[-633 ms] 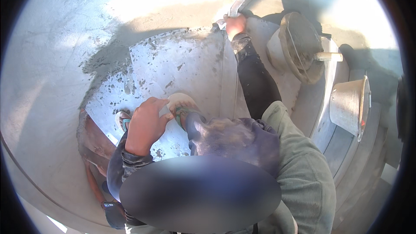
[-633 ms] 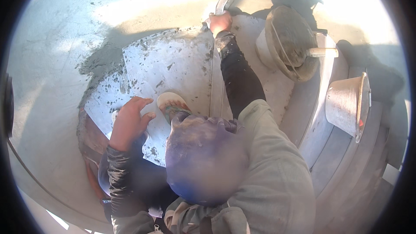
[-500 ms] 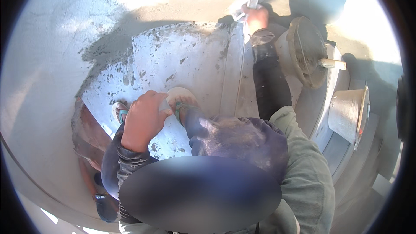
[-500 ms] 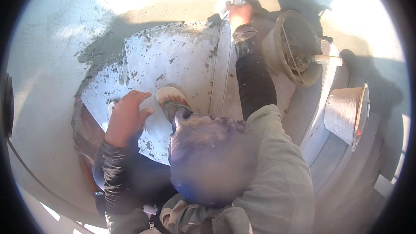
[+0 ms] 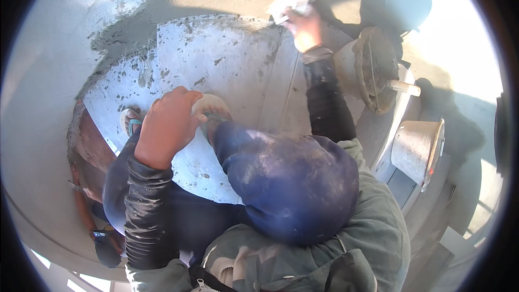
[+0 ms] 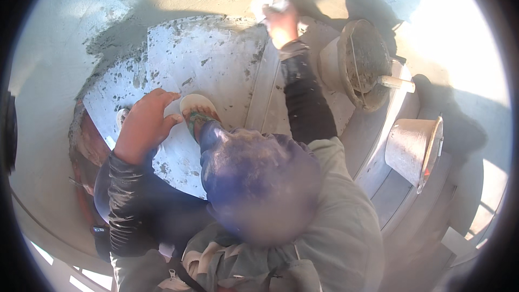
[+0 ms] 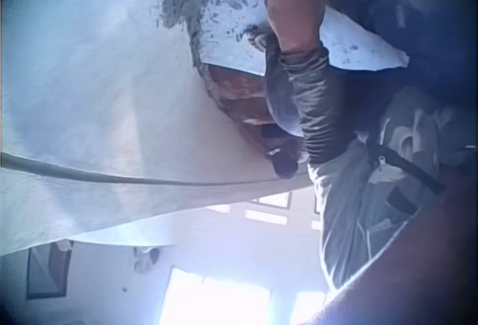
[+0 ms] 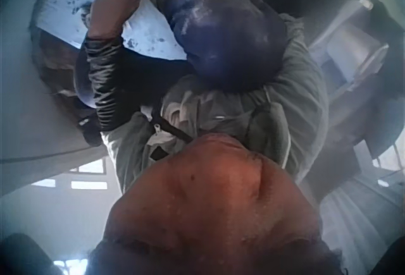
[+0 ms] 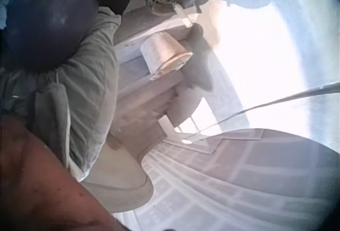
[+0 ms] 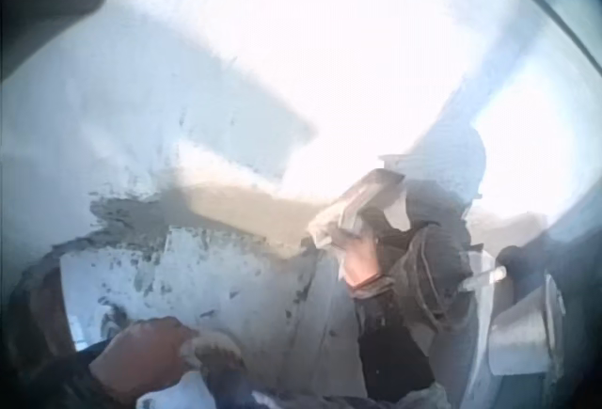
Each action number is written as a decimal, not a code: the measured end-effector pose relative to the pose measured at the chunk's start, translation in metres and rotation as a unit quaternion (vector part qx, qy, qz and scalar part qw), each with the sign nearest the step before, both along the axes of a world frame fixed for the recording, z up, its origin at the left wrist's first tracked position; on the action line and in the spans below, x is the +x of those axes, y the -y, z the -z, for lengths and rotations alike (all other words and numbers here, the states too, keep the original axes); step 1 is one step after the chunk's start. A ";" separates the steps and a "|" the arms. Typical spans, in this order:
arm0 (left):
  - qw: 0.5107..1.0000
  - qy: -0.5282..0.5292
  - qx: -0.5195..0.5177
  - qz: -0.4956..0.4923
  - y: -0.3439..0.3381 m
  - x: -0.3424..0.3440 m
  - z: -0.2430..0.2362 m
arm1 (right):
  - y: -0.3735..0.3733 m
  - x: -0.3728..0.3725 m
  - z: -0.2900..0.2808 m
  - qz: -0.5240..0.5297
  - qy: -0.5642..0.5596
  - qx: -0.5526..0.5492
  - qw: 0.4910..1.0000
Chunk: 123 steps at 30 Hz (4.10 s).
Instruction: The person applies plaster to a concrete staircase using a trowel and a bucket, then smooths the surface with the trowel and a brush.
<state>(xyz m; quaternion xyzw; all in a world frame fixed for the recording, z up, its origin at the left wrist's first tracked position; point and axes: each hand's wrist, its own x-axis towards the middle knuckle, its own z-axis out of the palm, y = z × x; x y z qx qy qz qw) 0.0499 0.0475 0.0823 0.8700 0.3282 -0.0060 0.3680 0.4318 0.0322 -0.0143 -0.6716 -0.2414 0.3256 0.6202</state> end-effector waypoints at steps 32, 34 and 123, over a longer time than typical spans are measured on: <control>0.999 -0.035 0.027 0.023 0.007 0.008 0.013 | 0.056 0.179 -0.012 -0.025 0.682 -0.357 0.638; 0.999 -0.037 0.036 0.017 0.007 0.005 0.015 | 0.049 0.166 -0.016 -0.020 0.655 -0.348 0.670; 0.996 -0.068 0.056 -0.008 0.015 -0.029 0.016 | -0.009 0.090 0.113 -0.027 0.145 -0.114 0.982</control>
